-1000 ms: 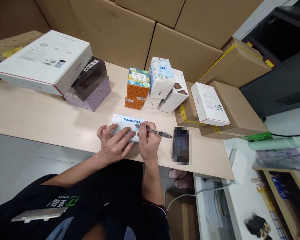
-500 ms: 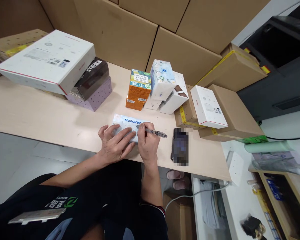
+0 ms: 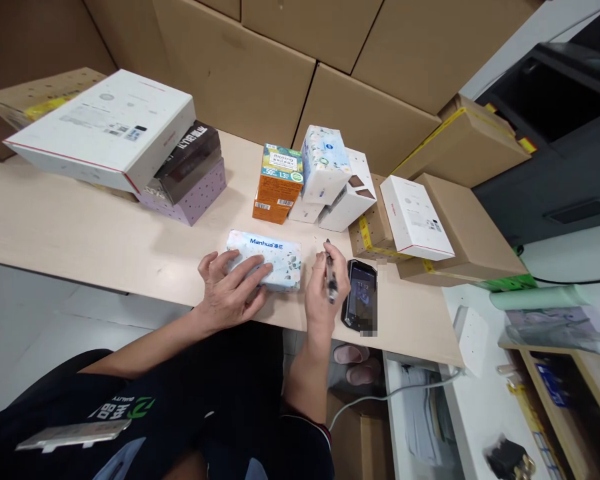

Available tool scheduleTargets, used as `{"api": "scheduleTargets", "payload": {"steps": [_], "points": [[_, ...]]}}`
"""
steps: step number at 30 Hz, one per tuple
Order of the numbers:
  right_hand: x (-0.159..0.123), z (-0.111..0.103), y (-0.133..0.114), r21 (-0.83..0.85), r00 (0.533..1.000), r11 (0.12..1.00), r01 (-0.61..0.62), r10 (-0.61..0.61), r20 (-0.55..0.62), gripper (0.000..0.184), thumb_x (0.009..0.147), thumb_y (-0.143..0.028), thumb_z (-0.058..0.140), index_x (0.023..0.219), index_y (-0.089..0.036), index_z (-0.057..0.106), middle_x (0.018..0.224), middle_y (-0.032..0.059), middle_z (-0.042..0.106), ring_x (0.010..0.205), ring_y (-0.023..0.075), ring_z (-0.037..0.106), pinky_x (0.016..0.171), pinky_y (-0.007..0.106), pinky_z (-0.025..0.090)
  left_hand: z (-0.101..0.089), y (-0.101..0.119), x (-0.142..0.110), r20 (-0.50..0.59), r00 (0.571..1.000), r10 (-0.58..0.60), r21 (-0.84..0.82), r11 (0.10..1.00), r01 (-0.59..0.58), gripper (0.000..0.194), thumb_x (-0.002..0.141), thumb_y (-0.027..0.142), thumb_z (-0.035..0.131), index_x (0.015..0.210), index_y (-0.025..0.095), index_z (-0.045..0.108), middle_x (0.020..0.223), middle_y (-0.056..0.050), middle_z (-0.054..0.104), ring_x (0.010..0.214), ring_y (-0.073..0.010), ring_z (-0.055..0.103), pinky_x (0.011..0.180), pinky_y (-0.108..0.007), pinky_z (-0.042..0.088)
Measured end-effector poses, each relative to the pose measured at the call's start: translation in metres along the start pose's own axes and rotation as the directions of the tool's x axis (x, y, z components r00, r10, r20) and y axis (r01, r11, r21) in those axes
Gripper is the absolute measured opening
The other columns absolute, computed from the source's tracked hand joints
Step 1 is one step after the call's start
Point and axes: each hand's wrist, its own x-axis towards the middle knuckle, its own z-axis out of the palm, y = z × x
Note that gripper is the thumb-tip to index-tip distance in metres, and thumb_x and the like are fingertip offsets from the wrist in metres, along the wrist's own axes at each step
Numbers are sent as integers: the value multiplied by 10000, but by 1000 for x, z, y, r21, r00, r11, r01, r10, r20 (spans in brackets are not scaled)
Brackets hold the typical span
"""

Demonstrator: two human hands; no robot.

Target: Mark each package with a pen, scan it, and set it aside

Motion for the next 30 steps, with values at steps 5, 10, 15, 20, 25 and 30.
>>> {"api": "scheduleTargets", "payload": {"steps": [5, 10, 15, 20, 25, 30], "points": [[8, -9, 30, -411, 895, 883, 227, -22, 445, 524, 918, -141, 348, 1403, -185, 544, 1336, 171, 611, 1205, 300, 520, 1017, 512, 426, 2, 0, -1, 10, 1000, -19, -11, 1000, 19, 438, 829, 288, 671, 1266, 262, 651, 1239, -40, 728, 1204, -335, 510, 1056, -509, 275], [5, 1, 36, -490, 850, 831, 264, 39, 525, 548, 911, -144, 363, 1428, -212, 532, 1287, 159, 639, 1200, 320, 480, 1005, 518, 407, 7, -1, -2, -9, 998, -57, -26, 998, 56, 378, 870, 273, 682, 1247, 285, 651, 1250, -33, 727, 1223, -326, 512, 1058, -493, 269], [-6, -17, 35, -506, 940, 834, 220, -42, 339, 523, 1001, -288, 318, 1494, -180, 454, 1392, 198, 556, 1269, 321, 470, 1078, 561, 364, 9, -2, -2, -41, 998, -55, 1, 998, 55, 321, 879, 255, 699, 1197, 290, 674, 1269, -23, 721, 1244, -328, 498, 1045, -496, 282], [-31, -64, 40, -743, 963, 648, -167, 270, 19, 882, 882, -683, 516, 1563, -151, 344, 1492, 319, 396, 1346, 516, 366, 997, 750, 332, 8, -2, -1, -101, 994, -29, 13, 999, 30, 315, 851, 198, 708, 1152, 288, 685, 1234, -23, 735, 1264, -316, 490, 1043, -489, 306], [-41, -84, 52, -750, 877, 582, -314, 481, 6, 963, 844, -666, 558, 1579, -105, 287, 1394, 325, 485, 1301, 515, 426, 1028, 702, 340, 7, -1, 0, -91, 996, -15, 4, 1000, 16, 279, 847, 191, 697, 1111, 281, 690, 1225, -6, 738, 1244, -309, 520, 1054, -487, 303], [-39, -72, 55, -636, 927, 709, -305, 374, -27, 853, 859, -571, 536, 1522, -57, 384, 1326, 315, 521, 1266, 468, 457, 1056, 640, 350, 5, -1, 0, -87, 996, -12, 9, 1000, 13, 289, 841, 187, 698, 1122, 252, 684, 1198, -24, 750, 1244, -302, 527, 1062, -483, 297]]}}
